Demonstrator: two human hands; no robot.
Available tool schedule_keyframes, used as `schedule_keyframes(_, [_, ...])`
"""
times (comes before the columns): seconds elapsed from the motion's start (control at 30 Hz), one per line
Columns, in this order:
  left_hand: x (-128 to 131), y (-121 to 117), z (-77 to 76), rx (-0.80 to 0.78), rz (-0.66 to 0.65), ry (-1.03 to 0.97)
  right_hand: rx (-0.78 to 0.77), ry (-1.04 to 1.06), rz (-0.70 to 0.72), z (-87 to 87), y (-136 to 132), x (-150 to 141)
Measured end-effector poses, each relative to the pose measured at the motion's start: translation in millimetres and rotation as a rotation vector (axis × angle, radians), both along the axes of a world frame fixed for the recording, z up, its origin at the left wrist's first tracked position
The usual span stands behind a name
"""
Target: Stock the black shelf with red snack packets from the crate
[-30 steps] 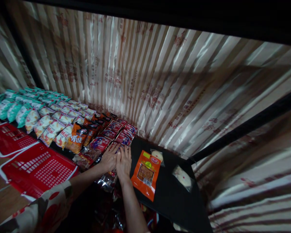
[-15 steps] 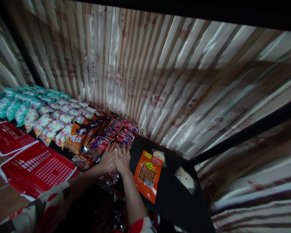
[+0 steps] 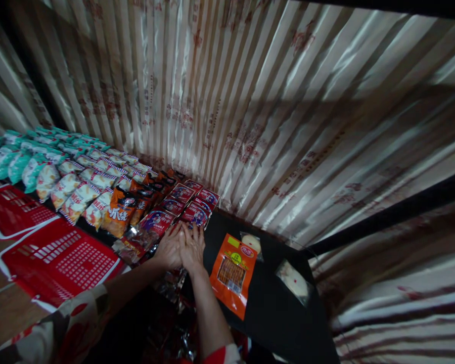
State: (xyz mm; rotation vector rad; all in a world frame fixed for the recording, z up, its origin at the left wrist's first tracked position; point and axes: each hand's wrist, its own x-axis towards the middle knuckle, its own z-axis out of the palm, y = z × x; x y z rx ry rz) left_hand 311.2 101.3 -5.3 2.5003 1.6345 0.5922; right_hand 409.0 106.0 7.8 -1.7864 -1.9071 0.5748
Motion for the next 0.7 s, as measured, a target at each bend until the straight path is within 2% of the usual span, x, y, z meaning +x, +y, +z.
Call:
schedule_keyframes(0.3, [0.0, 0.6, -2.2, 0.002, 0.026, -0.006, -0.008, -0.013, 0.003, -0.9, 1.1, -3.0])
schedule_keyframes(0.7, [0.0, -0.1, -2.8, 0.018, 0.053, 0.069, -0.058, -0.077, -0.007, 7.3, -1.6, -6.1])
